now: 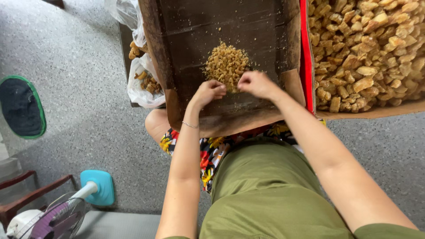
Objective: The person sorts small brown food pieces by hand from a cardboard tray into a plastic bag. They repeatedly scoop, separate, and transfer the pieces, then gather remaining crumbs into the bag and place it aside.
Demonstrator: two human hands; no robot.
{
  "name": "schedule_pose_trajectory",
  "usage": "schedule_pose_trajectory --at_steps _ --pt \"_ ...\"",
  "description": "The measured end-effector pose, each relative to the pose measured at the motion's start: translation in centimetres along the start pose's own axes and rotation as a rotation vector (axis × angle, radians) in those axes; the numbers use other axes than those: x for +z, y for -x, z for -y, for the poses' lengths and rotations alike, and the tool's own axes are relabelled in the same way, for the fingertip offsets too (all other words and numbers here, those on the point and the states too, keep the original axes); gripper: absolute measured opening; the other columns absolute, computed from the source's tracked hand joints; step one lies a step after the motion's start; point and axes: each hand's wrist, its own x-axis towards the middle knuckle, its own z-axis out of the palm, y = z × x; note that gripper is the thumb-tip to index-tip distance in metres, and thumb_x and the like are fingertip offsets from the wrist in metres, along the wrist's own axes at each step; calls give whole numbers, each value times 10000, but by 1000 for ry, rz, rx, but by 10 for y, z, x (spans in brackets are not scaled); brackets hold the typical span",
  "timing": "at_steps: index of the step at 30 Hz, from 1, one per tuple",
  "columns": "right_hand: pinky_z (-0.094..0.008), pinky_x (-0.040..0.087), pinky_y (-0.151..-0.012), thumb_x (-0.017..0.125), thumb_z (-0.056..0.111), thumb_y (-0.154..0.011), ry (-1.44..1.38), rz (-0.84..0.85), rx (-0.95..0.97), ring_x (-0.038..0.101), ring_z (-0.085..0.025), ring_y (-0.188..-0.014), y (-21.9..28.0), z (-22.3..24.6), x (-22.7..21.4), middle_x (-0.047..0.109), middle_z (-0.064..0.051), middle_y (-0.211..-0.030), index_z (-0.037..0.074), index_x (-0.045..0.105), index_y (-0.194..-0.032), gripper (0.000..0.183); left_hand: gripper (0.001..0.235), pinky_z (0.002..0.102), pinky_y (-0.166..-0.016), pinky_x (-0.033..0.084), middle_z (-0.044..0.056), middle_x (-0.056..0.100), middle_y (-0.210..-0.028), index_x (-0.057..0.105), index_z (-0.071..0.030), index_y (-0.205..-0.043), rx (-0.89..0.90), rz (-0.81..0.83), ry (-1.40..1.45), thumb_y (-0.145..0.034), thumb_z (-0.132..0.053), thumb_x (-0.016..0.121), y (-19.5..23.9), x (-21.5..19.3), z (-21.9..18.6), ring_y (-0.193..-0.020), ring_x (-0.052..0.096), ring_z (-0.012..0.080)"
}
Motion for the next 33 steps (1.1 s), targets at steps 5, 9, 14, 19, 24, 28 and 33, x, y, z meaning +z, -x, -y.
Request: schedule_pose_trajectory --at_steps 5,9,14,19,24,28,33 --pt "-437 546 -868 739 172 -915 343 -379 -218 663 -304 -985 -4 1 -7 701 -155 -1013 50 707 -1037 175 231 294 -691 583 74 752 -910 717 -3 -1106 -7 -24 -306 -991 -200 680 11 20 -6 -770 690 125" --pt "-397 554 -859 728 139 -962 162 -447 -231 684 -259 -978 -22 -10 12 719 -138 -1037 63 706 -1037 109 197 275 -669 583 49 759 -900 714 -33 -1137 179 -266 -200 -991 -146 646 16 39 -18 -745 691 119" --pt "-288 566 -751 649 137 -1042 -736 -222 -107 679 -132 -876 -5 -13 1 717 -71 -988 29 682 -1137 148 324 245 -737 616 -11 731 -1037 635 -83 -1308 404 -349 180 -988 -133 615 18 49 -41 -850 712 73" --pt "-256 591 -780 631 116 -1040 -1024 -117 -105 708 -124 -910 25 8 -5 741 -61 -1033 11 674 -1158 163 266 246 -802 622 36 776 -1015 710 -62 -1248 408 -331 10 -998 -148 677 29 71 -74 -891 727 85" --pt "-276 608 -812 648 84 -1000 -1250 -13 51 704 -142 -889 51 37 -22 737 -71 -1011 4 682 -1171 192 220 260 -726 636 54 793 -895 776 -66 -1156 332 -330 71 -1012 -186 661 34 70 -74 -768 737 110" --pt "-264 616 -838 709 62 -937 -875 -301 103 683 -125 -880 83 60 -69 738 -37 -1001 90 742 -1099 168 231 258 -699 656 40 783 -912 713 -96 -1225 378 -399 274 -1059 -181 576 27 31 -36 -751 738 113" --pt "-300 552 -778 699 -11 -1122 -43 -1002 -342 659 -156 -910 119 0 -186 733 -102 -1082 52 732 -1170 86 419 404 -845 574 167 702 -1077 578 -32 -1358 316 -758 -225 -949 -40 673 26 -37 32 -955 678 297"
